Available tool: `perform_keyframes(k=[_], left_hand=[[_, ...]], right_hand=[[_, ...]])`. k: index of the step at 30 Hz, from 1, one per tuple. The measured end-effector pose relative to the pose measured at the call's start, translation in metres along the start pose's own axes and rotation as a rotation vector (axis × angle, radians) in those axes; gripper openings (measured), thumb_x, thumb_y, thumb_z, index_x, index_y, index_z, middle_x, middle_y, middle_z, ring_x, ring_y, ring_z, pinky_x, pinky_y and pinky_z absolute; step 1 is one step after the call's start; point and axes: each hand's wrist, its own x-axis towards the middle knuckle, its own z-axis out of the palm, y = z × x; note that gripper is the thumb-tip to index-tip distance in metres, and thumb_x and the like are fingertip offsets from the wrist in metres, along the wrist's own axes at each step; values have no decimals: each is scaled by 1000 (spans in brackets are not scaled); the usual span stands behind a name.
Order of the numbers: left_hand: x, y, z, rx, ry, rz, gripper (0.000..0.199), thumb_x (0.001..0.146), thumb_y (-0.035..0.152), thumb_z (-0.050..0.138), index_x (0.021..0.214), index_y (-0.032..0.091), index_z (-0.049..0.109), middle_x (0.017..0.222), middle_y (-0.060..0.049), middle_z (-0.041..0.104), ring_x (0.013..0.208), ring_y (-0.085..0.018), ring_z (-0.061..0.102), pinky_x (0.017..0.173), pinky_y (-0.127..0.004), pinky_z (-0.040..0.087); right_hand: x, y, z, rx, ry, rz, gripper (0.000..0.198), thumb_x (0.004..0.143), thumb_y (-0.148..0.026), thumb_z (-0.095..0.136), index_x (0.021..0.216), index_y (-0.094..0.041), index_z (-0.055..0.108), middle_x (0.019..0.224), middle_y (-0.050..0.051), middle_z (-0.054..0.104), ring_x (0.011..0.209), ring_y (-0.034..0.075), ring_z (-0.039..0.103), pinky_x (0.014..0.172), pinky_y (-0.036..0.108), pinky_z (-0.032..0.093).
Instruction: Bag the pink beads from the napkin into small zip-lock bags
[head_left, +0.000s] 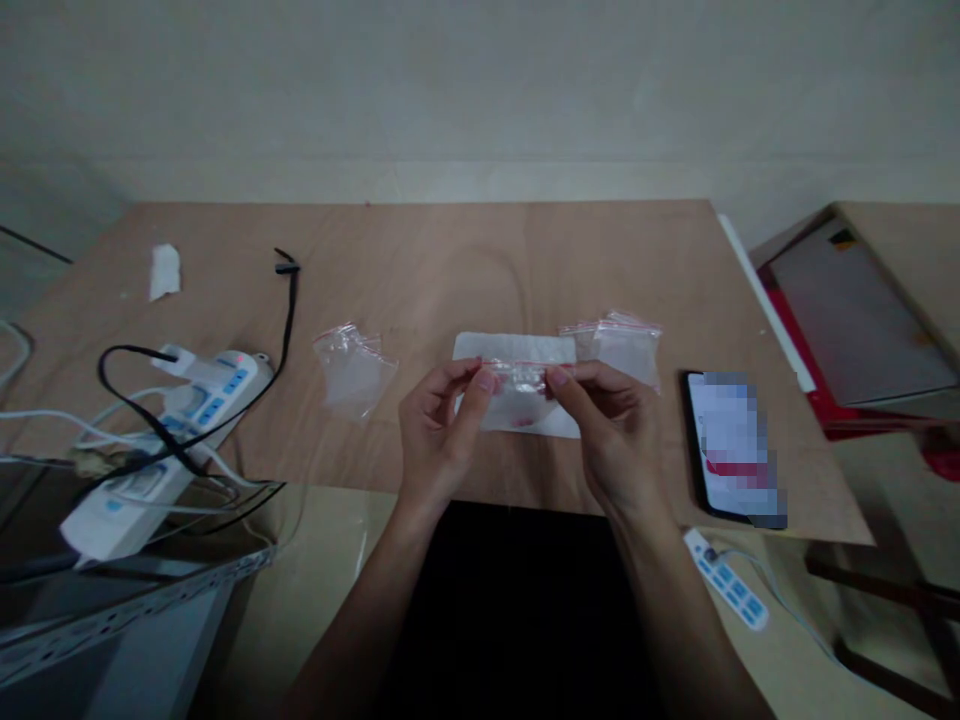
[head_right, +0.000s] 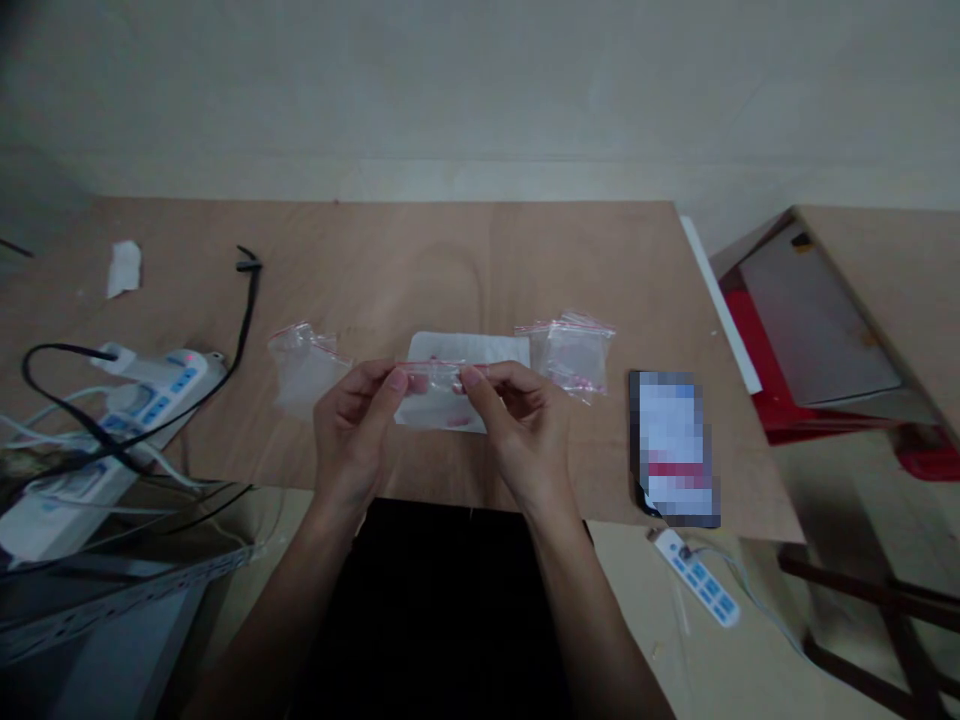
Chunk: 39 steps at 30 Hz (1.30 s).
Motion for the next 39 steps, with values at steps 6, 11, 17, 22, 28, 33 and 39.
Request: perform_keyframes(k=[6, 11, 17, 22, 28, 33, 39], left_hand=[[2, 1, -1, 25, -43, 65, 12, 77, 32, 76, 75, 20, 74, 73, -2, 75, 68, -12, 67, 68, -24, 53], [-4, 6, 1, 3, -64, 85, 17, 76, 35, 76, 73, 19, 72, 71, -2, 74, 68, -13, 67, 68, -24, 52], [-9, 5, 3, 22, -177, 66, 22, 78, 39, 74, 80, 17, 75, 77, -5, 77, 70, -15, 70, 68, -25, 54], [-13, -4, 2, 76, -150, 217, 20, 79, 36, 72, 76, 16, 74, 73, -5, 76, 67, -16, 69, 67, -27, 54], [-29, -10, 1, 43, -189, 157, 23, 79, 39, 72, 76, 16, 74, 75, -7, 77, 68, -17, 71, 73, -31, 56], [-32, -13, 2, 8, -147, 76, 23, 71, 37, 77, 77, 15, 75, 75, -8, 77, 66, -17, 71, 66, -28, 56], [-25, -10, -2, 94, -256, 62, 22, 75, 40, 74, 74, 18, 77, 73, -7, 77, 69, -21, 72, 70, -32, 58]], right_hand=[[-1, 0, -1, -13, -63, 36, 6, 74, -30, 75, 73, -24, 75, 69, -1, 73, 63, 12, 63, 57, 25, 51], [-5, -2, 2, 9, -116, 30, 11, 73, -34, 76, 76, -23, 75, 72, 1, 74, 70, 15, 66, 69, 29, 54], [-15, -7, 4, -67, -142, -27, 13, 75, -35, 73, 77, -22, 73, 71, 1, 73, 68, 16, 66, 64, 29, 53], [-23, 3, 0, -110, -105, -131, 23, 82, -39, 63, 68, -21, 69, 63, 1, 69, 58, 13, 59, 58, 27, 49], [-40, 12, -6, -191, -20, -183, 22, 83, -36, 66, 69, -20, 72, 67, 3, 71, 61, 15, 60, 63, 29, 48], [-47, 15, -6, -167, -73, -120, 23, 83, -41, 65, 79, -20, 75, 76, 5, 74, 65, 15, 62, 60, 27, 50], [-34, 12, -14, -101, -111, -62, 27, 75, -46, 71, 65, -21, 72, 60, 3, 70, 56, 15, 59, 56, 27, 49]])
